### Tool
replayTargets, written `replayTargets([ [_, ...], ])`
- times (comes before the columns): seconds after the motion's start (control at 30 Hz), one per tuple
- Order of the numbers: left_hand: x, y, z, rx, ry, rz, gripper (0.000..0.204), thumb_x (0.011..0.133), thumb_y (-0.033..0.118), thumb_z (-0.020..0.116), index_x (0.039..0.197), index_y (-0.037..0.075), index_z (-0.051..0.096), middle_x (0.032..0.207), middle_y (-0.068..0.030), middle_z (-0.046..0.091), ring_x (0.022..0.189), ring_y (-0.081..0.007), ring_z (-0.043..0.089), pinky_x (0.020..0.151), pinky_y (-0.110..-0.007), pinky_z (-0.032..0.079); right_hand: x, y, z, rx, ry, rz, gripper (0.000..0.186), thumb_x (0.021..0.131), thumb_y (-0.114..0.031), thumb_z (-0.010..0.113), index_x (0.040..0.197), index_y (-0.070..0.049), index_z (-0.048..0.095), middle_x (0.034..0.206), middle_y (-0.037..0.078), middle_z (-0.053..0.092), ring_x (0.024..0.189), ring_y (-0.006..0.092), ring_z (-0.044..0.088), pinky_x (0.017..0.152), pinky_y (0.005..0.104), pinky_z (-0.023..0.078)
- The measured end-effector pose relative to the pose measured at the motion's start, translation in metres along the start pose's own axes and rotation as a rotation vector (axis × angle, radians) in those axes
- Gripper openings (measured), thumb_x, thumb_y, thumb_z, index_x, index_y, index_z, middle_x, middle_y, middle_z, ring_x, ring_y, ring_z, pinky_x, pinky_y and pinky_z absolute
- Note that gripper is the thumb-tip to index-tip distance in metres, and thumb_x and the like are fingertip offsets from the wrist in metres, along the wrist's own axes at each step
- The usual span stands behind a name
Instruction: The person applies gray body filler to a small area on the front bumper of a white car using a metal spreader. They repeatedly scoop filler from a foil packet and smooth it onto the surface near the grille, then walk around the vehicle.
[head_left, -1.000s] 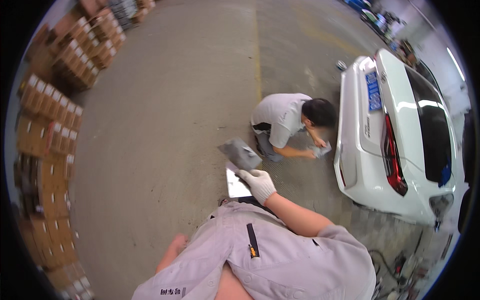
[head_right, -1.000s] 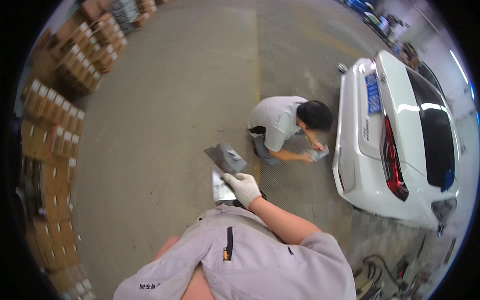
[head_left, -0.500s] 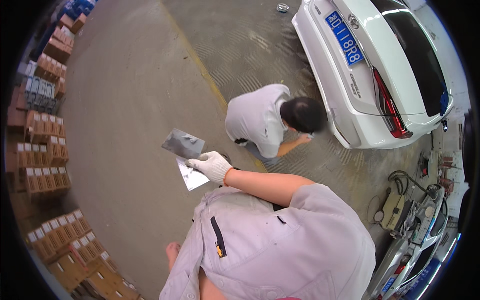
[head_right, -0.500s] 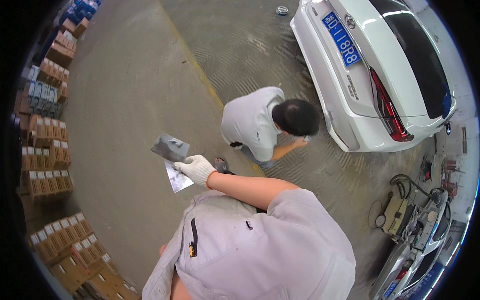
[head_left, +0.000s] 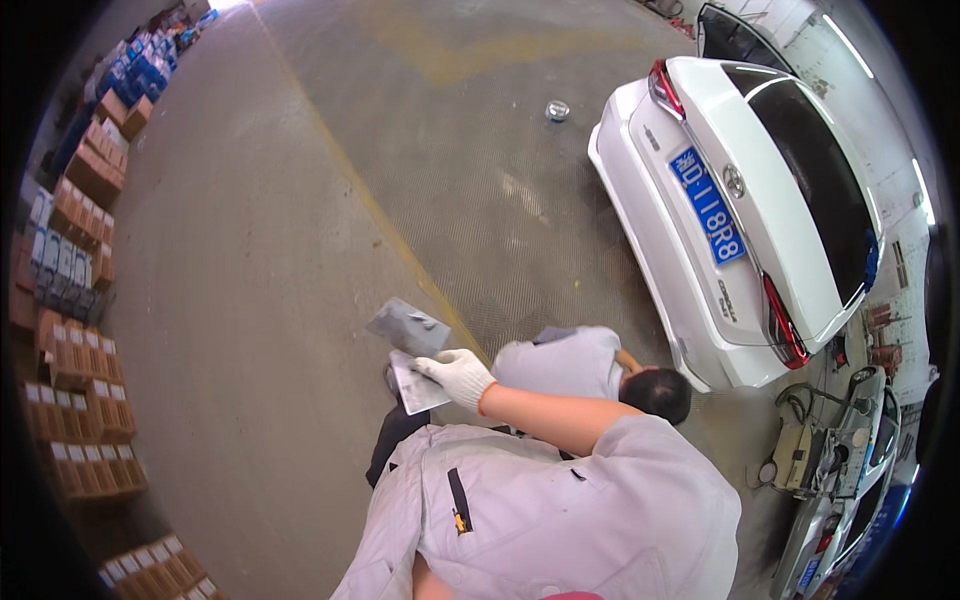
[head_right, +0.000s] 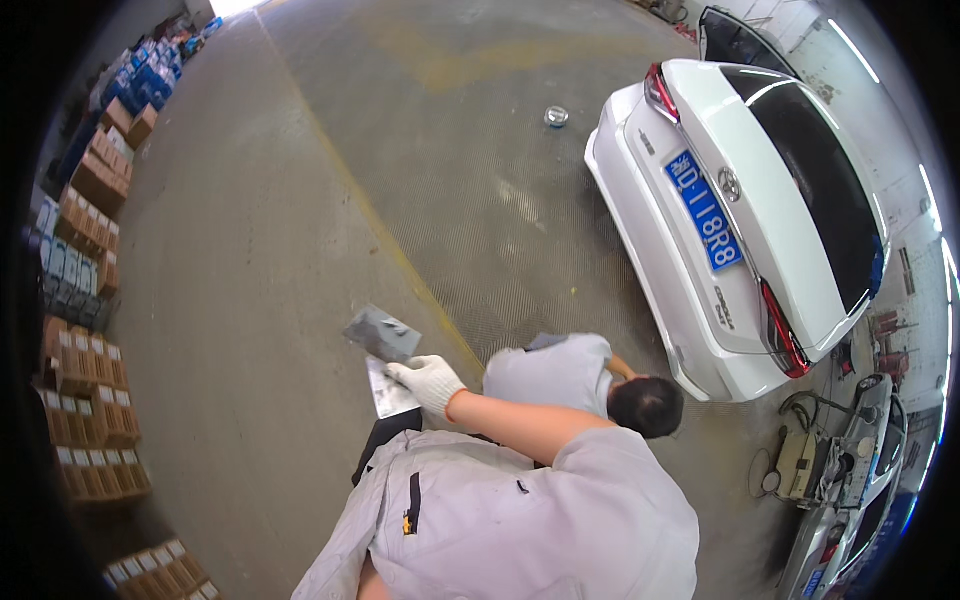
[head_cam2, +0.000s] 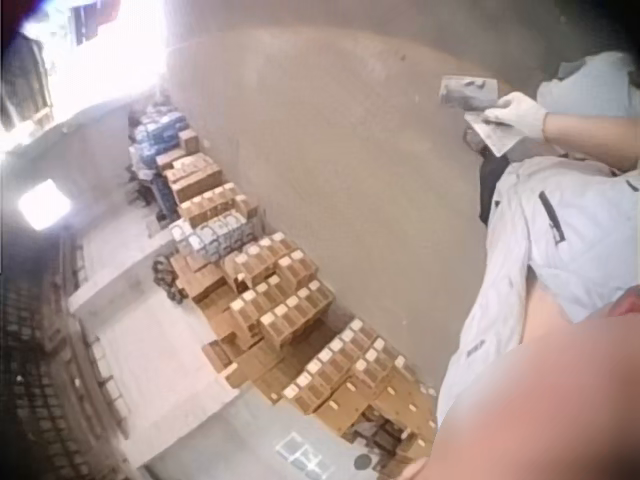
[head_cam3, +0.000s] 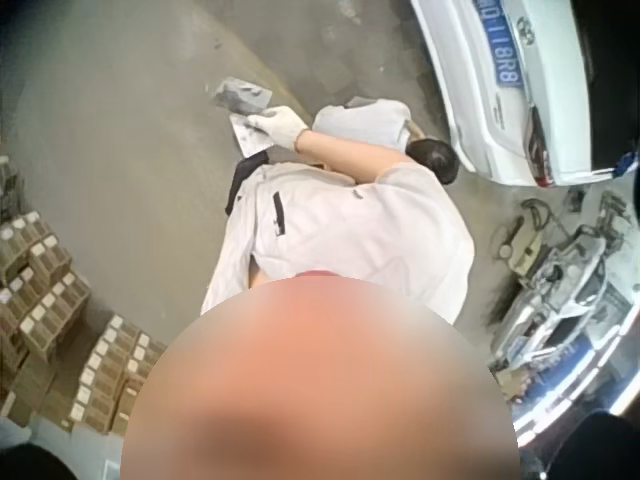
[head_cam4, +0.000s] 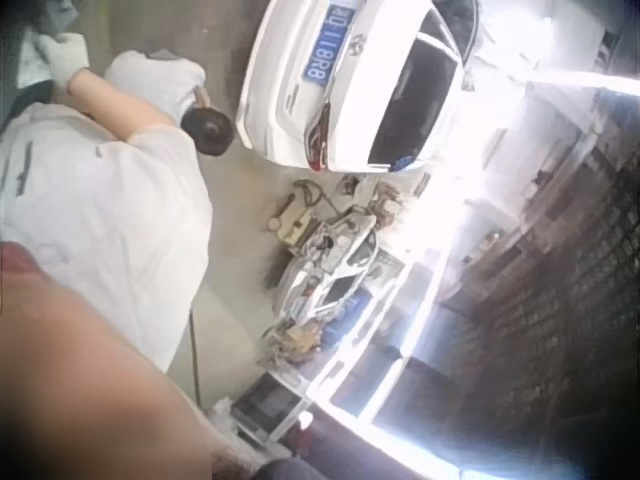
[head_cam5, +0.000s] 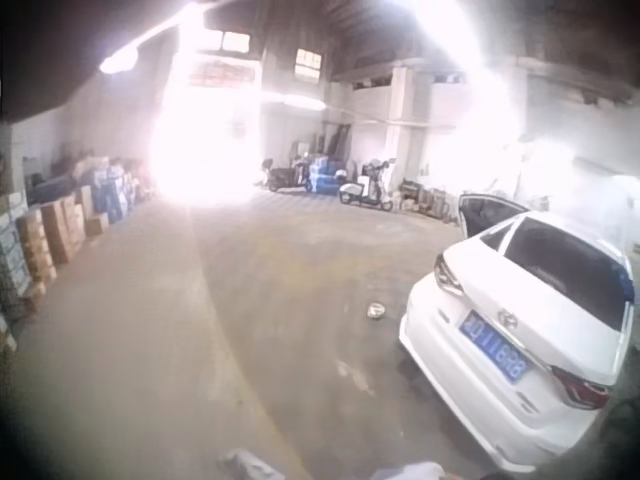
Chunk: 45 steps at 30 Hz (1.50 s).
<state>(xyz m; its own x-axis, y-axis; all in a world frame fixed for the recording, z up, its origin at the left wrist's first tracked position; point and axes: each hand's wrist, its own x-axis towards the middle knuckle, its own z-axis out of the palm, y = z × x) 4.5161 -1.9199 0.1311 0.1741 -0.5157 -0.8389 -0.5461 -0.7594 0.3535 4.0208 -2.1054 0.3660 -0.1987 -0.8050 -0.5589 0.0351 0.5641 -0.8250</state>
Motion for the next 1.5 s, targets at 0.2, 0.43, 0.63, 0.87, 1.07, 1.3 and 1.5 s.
replayTargets([
  [0.2, 0.102, 0.157, -0.126, -0.007, 0.041, -0.021, 0.014, 0.086, 0.012, 0.058, 0.083, 0.003, 0.069, 0.075, -0.0075, 0.063, 0.07, -0.0198, 0.058, 0.061, -0.039, 0.047, 0.102, -0.065, -0.024, 0.32, 0.226, 0.071, 0.038, 0.097, -0.032, 0.075, 0.11, 0.003, 0.077, 0.099, 0.003, 0.075, 0.085, 0.0079, 0.064, 0.075, 0.0262, 0.05],
  [0.43, 0.279, 0.525, -0.216, 0.119, 0.163, 0.453, 0.008, 0.082, 0.008, 0.063, 0.08, 0.002, 0.067, 0.075, -0.0055, 0.066, 0.071, -0.0151, 0.058, 0.067, -0.033, 0.048, 0.166, -0.092, -0.068, 0.512, 0.381, -0.019, 0.037, 0.097, -0.03, 0.076, 0.113, 0.004, 0.077, 0.1, 0.003, 0.076, 0.091, 0.008, 0.065, 0.083, 0.0245, 0.05],
  [0.63, 0.299, 0.768, -0.145, 0.032, 0.029, 0.795, 0.007, 0.086, 0.004, 0.062, 0.089, 0.003, 0.069, 0.081, -0.0053, 0.07, 0.076, -0.0128, 0.062, 0.07, -0.03, 0.05, 0.245, -0.12, -0.14, 0.584, 0.492, 0.013, 0.023, 0.101, -0.018, 0.07, 0.11, 0.001, 0.078, 0.11, 0.005, 0.078, 0.099, 0.0111, 0.069, 0.091, 0.0257, 0.052],
  [0.87, 0.332, 0.811, -0.094, 0.417, -0.504, 0.33, 0.018, 0.093, 0.017, 0.069, 0.103, 0.004, 0.076, 0.087, -0.0073, 0.075, 0.075, -0.0175, 0.067, 0.067, -0.033, 0.054, 0.331, -0.191, -0.217, 0.983, 0.61, -0.112, 0.023, 0.101, -0.014, 0.067, 0.105, 0.007, 0.075, 0.101, 0.012, 0.076, 0.091, 0.0213, 0.073, 0.081, 0.0352, 0.062],
  [1.07, 0.358, 0.877, -0.128, 0.886, -0.398, 0.322, 0.021, 0.094, 0.02, 0.069, 0.107, 0.007, 0.077, 0.091, -0.0077, 0.077, 0.076, -0.0179, 0.069, 0.069, -0.034, 0.056, 0.337, -0.222, -0.246, 0.963, 0.831, -0.121, 0.027, 0.099, -0.017, 0.065, 0.103, 0.006, 0.077, 0.102, 0.01, 0.076, 0.089, 0.0155, 0.07, 0.085, 0.028, 0.055],
  [1.3, 0.465, 1.077, -0.1, 1.043, -0.368, 0.137, 0.024, 0.094, 0.022, 0.069, 0.112, 0.01, 0.079, 0.095, -0.0081, 0.078, 0.078, -0.0184, 0.071, 0.072, -0.034, 0.057, 0.33, -0.212, -0.22, 1.076, 1.226, 0.061, 0.033, 0.101, -0.024, 0.062, 0.104, 0.004, 0.079, 0.102, 0.01, 0.076, 0.089, 0.016, 0.067, 0.085, 0.0313, 0.052],
  [1.5, 0.501, 1.297, 0.084, 0.711, -0.171, 0.86, 0.016, 0.083, 0.016, 0.06, 0.076, 0.005, 0.07, 0.071, -0.0104, 0.067, 0.067, -0.0229, 0.063, 0.065, -0.039, 0.048, 0.314, -0.213, -0.186, 0.947, 1.399, 0.2, 0.026, 0.099, -0.021, 0.065, 0.101, 0.001, 0.077, 0.091, 0.009, 0.074, 0.075, 0.0189, 0.067, 0.064, 0.035, 0.056],
])
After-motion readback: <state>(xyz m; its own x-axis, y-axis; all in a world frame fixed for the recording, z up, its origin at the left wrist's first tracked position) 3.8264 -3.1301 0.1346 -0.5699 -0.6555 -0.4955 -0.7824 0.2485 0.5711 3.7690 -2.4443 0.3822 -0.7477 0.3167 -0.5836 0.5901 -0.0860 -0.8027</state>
